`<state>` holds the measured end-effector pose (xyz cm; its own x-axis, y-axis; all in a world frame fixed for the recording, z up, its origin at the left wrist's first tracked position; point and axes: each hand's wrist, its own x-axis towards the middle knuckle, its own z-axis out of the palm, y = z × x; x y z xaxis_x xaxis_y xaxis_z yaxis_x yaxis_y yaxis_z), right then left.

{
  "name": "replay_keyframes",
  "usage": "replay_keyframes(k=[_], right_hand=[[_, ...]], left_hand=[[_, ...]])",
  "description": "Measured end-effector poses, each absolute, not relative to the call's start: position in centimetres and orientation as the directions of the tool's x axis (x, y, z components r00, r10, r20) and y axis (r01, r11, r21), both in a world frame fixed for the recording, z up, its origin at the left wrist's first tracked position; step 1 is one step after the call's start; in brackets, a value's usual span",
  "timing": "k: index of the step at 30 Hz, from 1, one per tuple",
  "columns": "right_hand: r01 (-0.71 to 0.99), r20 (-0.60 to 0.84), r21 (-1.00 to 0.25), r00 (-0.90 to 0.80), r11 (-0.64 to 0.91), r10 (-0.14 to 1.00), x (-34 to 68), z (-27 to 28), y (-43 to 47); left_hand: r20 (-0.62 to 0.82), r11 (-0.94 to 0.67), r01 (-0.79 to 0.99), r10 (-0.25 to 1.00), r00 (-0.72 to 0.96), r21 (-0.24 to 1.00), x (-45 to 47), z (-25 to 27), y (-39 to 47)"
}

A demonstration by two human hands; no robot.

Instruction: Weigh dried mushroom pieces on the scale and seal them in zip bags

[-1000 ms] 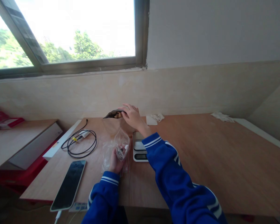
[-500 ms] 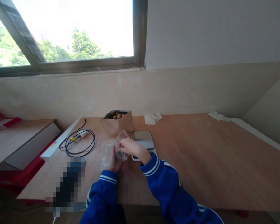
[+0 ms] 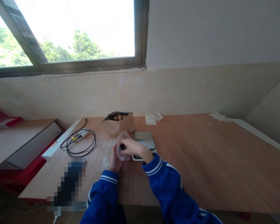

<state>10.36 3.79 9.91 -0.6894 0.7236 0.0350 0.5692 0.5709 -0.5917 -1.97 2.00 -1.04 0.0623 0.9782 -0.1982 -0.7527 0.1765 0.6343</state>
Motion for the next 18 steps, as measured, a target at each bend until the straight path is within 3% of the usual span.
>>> replay_keyframes(k=[4,7,10,13,18], right_hand=[[0.361,0.202,-0.752,-0.670,0.552,0.714,11.9,12.1,4.4],[0.234,0.357,-0.786,-0.585,0.573,0.729,12.5,14.8,5.5],[0.167,0.575,-0.727,-0.382,0.666,0.723,11.9,17.8,7.1],[0.166,0.735,-0.620,-0.219,0.767,0.641,10.5,19.9,9.1],[0.297,0.733,-0.512,-0.338,0.806,0.590,8.5,18.5,12.1]], left_hand=[[-0.210,0.125,-0.754,0.978,-0.018,0.645,-1.8,-0.6,2.0],[-0.264,0.147,-0.766,0.964,-0.032,0.626,-1.8,-0.2,1.8],[-0.296,0.177,-0.767,0.955,-0.017,0.616,-1.9,0.1,1.5],[-0.285,0.178,-0.773,0.959,-0.003,0.609,-1.9,0.1,1.4],[-0.282,0.176,-0.768,0.959,-0.007,0.616,-1.9,-0.3,1.6]])
